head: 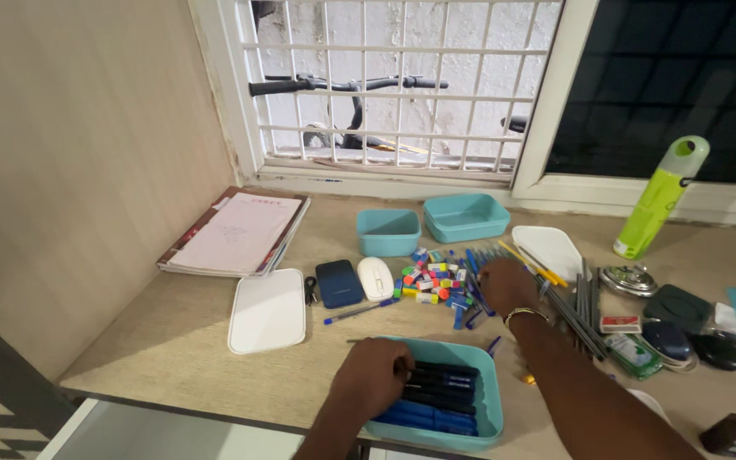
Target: The person organizes various items on a desk, picking up pens, a mouse, and small objects by hand and placing them into blue plastic containers.
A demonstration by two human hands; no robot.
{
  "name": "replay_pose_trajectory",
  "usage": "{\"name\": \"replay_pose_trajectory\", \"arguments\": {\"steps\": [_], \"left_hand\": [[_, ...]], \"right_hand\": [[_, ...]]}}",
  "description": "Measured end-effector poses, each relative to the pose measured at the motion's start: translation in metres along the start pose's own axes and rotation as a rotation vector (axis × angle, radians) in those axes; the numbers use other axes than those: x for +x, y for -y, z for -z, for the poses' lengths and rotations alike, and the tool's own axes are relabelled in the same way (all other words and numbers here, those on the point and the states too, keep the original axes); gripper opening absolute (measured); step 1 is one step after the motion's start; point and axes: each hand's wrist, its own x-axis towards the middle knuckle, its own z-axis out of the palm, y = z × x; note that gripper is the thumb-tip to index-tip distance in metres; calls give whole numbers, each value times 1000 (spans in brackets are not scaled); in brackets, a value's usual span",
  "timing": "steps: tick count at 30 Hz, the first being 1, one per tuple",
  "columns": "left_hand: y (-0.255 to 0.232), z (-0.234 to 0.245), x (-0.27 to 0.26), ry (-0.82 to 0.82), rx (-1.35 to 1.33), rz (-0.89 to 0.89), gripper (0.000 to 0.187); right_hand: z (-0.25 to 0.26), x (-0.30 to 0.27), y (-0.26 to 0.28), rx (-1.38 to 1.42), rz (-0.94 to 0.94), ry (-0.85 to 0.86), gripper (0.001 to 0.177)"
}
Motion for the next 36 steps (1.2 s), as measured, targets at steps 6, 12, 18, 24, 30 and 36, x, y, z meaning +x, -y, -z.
{"name": "replay_pose_trajectory", "arguments": {"steps": [6, 12, 18, 24, 30, 36], "left_hand": [[-1, 3, -2, 6, -46, 11, 14], [-4, 1, -1, 13, -51, 41, 14], [0, -2, -1, -9, -42, -34, 10], [-16, 0, -1, -14, -78, -4, 11], [-39, -1, -6, -278, 158, -191, 34], [-57, 0, -19, -376, 297, -490, 60]], "right_hand": [[-14, 13, -3, -141, -32, 37, 23], [-2, 18, 7, -138, -141, 120, 29], [31, -3, 9, 298, -199, -48, 34], [65, -66, 16, 624, -32, 72, 26], [95, -148, 45, 608, 257, 187, 16], [112, -181, 74, 612, 145, 290, 20]]}}
